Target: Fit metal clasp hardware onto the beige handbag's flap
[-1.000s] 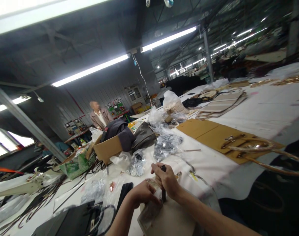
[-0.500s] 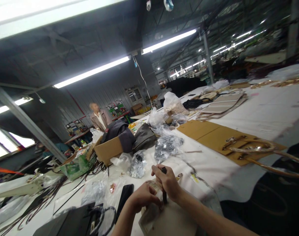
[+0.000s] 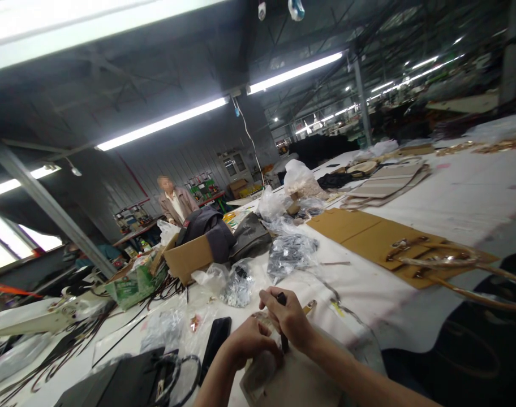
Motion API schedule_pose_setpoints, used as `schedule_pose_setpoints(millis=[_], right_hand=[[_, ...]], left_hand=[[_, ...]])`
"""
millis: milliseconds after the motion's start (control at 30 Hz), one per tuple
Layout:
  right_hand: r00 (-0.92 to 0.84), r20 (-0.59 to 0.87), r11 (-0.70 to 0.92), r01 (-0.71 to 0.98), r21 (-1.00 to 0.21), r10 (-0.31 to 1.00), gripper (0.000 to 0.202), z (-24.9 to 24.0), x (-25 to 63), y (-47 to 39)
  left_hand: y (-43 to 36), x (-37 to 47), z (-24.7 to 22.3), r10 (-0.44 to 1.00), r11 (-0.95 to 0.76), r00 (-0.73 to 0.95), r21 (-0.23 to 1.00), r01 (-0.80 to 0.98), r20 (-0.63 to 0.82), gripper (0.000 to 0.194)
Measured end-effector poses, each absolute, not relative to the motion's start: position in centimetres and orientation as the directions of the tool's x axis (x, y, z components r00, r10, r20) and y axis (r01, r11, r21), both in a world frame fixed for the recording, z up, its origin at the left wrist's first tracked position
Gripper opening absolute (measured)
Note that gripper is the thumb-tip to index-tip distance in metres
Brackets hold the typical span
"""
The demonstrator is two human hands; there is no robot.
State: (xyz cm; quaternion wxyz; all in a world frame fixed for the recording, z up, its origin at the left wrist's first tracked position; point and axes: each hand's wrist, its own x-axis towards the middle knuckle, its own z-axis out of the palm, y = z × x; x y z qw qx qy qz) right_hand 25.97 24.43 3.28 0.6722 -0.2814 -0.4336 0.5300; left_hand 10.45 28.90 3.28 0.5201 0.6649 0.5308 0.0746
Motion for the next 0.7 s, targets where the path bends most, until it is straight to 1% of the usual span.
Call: schedule_pose_setpoints(millis=[100, 233, 367, 533, 633, 700], right_hand=[[0.059, 0.282, 0.275, -0.476, -0.835, 0.958, 0.061, 3.1, 26.1, 24.6], [0.057, 0.271, 0.263, -0.492, -0.830, 0.961, 0.060, 2.6, 26.0, 25.0], [0.068, 0.255, 0.255, -0.491, -0.833, 0.965, 0.064, 2.4, 25.9, 25.4], [0.076, 0.239, 0.245, -0.488, -0.838, 0.968, 0.070, 2.5, 26.0, 25.8], [0.071, 0.246, 0.248, -0.496, -0.832, 0.967, 0.070, 2.3, 25.7, 26.1], [0.065, 0.246, 0.244, -0.502, -0.829, 0.967, 0.069, 2.1, 25.3, 26.2]], left_hand=[[29.0, 10.7, 3.8, 0.777, 0.121, 0.392, 0.728, 0.675, -0.493, 0.052], [28.9, 11.1, 4.7, 0.782, 0.122, 0.381, 0.721, 0.682, -0.493, 0.055], [29.1, 11.1, 4.7, 0.782, 0.121, 0.378, 0.716, 0.688, -0.496, 0.053], [30.0, 11.4, 3.8, 0.790, 0.103, 0.334, 0.649, 0.754, -0.514, 0.054], [30.0, 11.9, 4.1, 0.795, 0.068, 0.328, 0.611, 0.789, -0.511, 0.051], [29.6, 12.2, 4.6, 0.798, 0.057, 0.330, 0.609, 0.791, -0.504, 0.050]])
